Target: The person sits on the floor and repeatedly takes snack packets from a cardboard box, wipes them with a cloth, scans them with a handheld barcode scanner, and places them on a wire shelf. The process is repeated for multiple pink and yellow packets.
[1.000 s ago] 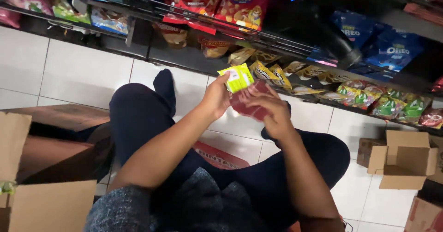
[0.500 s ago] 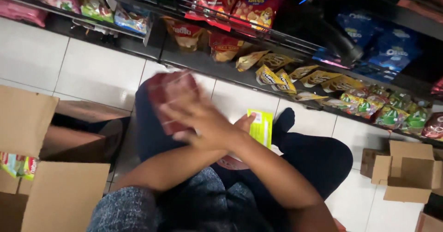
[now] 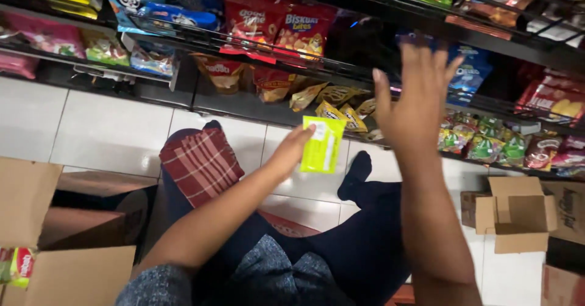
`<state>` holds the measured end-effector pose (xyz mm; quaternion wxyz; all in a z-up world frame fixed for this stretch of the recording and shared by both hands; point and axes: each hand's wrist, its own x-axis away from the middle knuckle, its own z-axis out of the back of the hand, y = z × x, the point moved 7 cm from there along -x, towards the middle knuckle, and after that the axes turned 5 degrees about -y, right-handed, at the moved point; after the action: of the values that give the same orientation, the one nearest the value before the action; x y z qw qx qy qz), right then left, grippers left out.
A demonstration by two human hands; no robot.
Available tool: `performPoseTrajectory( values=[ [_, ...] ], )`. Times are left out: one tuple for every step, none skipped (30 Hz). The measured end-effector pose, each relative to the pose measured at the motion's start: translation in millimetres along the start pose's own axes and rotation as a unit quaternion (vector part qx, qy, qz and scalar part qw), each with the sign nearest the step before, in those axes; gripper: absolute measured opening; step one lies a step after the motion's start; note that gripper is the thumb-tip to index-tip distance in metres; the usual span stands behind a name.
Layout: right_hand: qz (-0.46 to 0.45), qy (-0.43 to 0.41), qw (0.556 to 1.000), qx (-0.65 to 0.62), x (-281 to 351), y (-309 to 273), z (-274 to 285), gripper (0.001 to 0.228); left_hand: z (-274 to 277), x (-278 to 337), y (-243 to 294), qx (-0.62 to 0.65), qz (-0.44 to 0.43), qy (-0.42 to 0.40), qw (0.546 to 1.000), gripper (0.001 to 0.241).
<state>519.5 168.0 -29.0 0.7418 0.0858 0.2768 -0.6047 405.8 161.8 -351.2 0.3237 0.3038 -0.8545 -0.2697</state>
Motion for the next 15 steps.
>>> performPoseTrajectory(
  values=[
    [-0.001,0.003,1.0,0.003,-2,10,-3,0.04,7,-5,-3,-0.002,-0.001,-0.004,1.0,0.038],
    [-0.022,-0.033,0.999,0.029,-5,23,-12,0.054,17,-11,-3,0.005,-0.019,0.013,1.0,0.038],
    [-0.043,-0.073,0.995,0.053,-7,37,-20,0.069,27,-15,-5,0.014,-0.035,0.031,0.999,0.038],
    [-0.045,-0.071,0.995,0.056,-5,42,-23,0.069,25,-16,-4,0.014,-0.034,0.028,0.999,0.038],
    [-0.019,-0.071,0.991,0.112,-2,43,-28,0.06,27,-15,-3,0.039,-0.033,0.042,0.998,0.037],
    [0.006,-0.071,0.983,0.168,2,44,-32,0.051,29,-14,-3,0.065,-0.033,0.055,0.996,0.036],
    [0.009,-0.069,0.984,0.166,8,43,-33,0.051,27,-12,4,0.064,-0.036,0.057,0.996,0.036],
    [0.0,-0.055,0.991,0.122,14,44,-32,0.045,24,-10,10,0.056,-0.034,0.059,0.996,0.036],
    [-0.01,-0.04,0.996,0.077,21,45,-32,0.04,23,-7,17,0.046,-0.03,0.062,0.997,0.035],
    [-0.009,-0.038,0.997,0.073,36,45,-36,0.04,26,-6,21,0.043,-0.031,0.064,0.996,0.035],
    [0.025,0.055,0.996,0.063,53,40,-27,0.042,30,-5,23,0.034,-0.035,0.075,0.996,0.034],
    [0.061,0.148,0.986,0.051,73,36,-19,0.049,33,-4,24,0.024,-0.038,0.085,0.995,0.033],
    [0.063,0.145,0.986,0.048,93,46,-30,0.049,39,-7,22,0.027,-0.039,0.089,0.995,0.033],
    [0.054,0.165,0.985,0.01,114,60,-39,0.054,43,-10,24,-0.001,-0.071,0.088,0.994,0.031],
    [0.042,0.182,0.982,-0.029,138,73,-47,0.059,48,-11,23,-0.029,-0.1,0.087,0.991,0.031]
  ],
)
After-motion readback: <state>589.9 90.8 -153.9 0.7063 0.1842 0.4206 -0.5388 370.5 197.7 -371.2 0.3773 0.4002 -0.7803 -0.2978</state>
